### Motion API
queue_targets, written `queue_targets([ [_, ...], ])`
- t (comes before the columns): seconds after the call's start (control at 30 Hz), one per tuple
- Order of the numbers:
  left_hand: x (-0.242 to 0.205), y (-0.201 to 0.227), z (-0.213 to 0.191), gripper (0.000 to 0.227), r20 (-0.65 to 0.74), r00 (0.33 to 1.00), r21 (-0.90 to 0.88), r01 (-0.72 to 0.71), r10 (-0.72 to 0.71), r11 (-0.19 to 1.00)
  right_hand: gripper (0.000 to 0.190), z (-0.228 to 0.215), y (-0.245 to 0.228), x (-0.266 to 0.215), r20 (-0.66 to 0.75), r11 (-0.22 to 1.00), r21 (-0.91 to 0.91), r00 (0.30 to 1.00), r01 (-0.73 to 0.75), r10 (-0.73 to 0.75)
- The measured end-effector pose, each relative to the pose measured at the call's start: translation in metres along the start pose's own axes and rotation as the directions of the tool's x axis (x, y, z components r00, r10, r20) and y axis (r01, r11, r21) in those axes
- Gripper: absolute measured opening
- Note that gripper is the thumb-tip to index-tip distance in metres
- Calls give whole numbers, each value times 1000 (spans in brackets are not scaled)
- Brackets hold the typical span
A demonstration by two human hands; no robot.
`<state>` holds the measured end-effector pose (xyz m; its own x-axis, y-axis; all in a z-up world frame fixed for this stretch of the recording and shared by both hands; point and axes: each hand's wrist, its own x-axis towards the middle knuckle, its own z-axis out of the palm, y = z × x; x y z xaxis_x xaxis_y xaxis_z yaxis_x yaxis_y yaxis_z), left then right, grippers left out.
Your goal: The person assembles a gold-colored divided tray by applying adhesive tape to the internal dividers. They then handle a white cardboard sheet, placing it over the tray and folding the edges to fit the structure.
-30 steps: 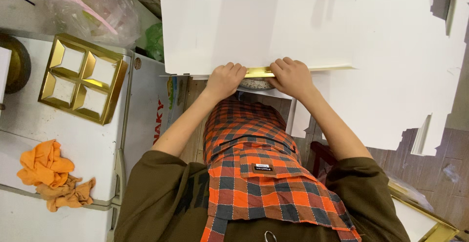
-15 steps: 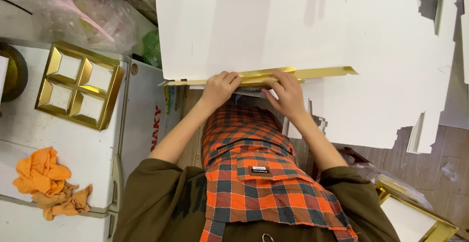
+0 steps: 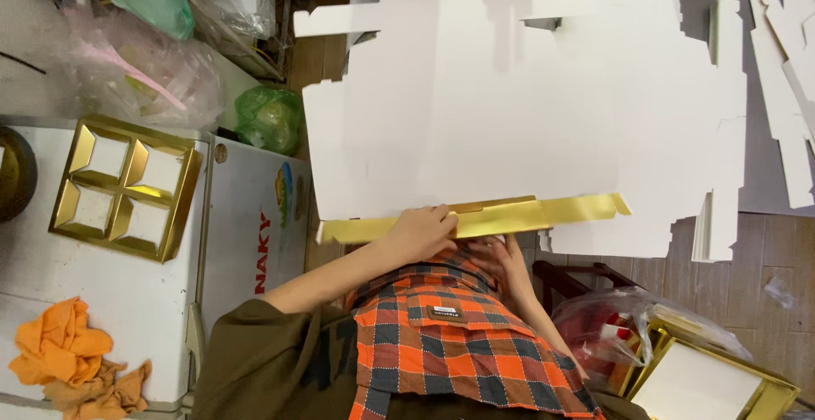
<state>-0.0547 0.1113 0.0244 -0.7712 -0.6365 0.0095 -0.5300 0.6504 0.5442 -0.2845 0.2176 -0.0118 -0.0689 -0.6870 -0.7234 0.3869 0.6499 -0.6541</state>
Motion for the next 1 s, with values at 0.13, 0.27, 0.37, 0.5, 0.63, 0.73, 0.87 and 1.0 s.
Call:
queue_targets([
  [0.13, 47, -48, -28, 54, 128, 989, -221, 97, -69, 970, 63, 6, 10, 53, 35, 954, 293, 996, 71, -85],
  [0.27, 139, -163, -69, 38, -441, 888, -24, 138, -134, 990, 55, 10, 17, 66, -136, 950, 176, 962, 259, -237],
  [0.37, 185, -242, -92, 84, -343, 851, 57, 441, -397, 896, 50, -9, 11, 67, -183, 928, 17, 914, 372, -363],
  [0.5, 186, -300, -112, 78, -245, 743, -375, 520, -623, 767, 46, -37, -22, 79, -56, 828, -125, 830, 546, -556],
  [0.63, 158, -291, -171, 50, -221, 694, -622, 441, -686, 647, 56, -62, -109, 89, 14, 687, -350, 737, 637, -676],
  [0.73, 96, -258, -226, 33, -414, 792, -562, 165, -448, 811, 61, -50, -195, 82, 29, 466, -480, 545, 743, -838],
  [0.87, 9, -200, -201, 30, -306, 748, -665, 275, -589, 694, 56, 5, -292, 97, 133, 149, -807, 421, 572, -897],
  [1.0, -45, -163, -117, 41, -108, 628, -745, 462, -770, 481, 48, 86, -347, 172, 427, -301, -792, 128, 531, -895],
])
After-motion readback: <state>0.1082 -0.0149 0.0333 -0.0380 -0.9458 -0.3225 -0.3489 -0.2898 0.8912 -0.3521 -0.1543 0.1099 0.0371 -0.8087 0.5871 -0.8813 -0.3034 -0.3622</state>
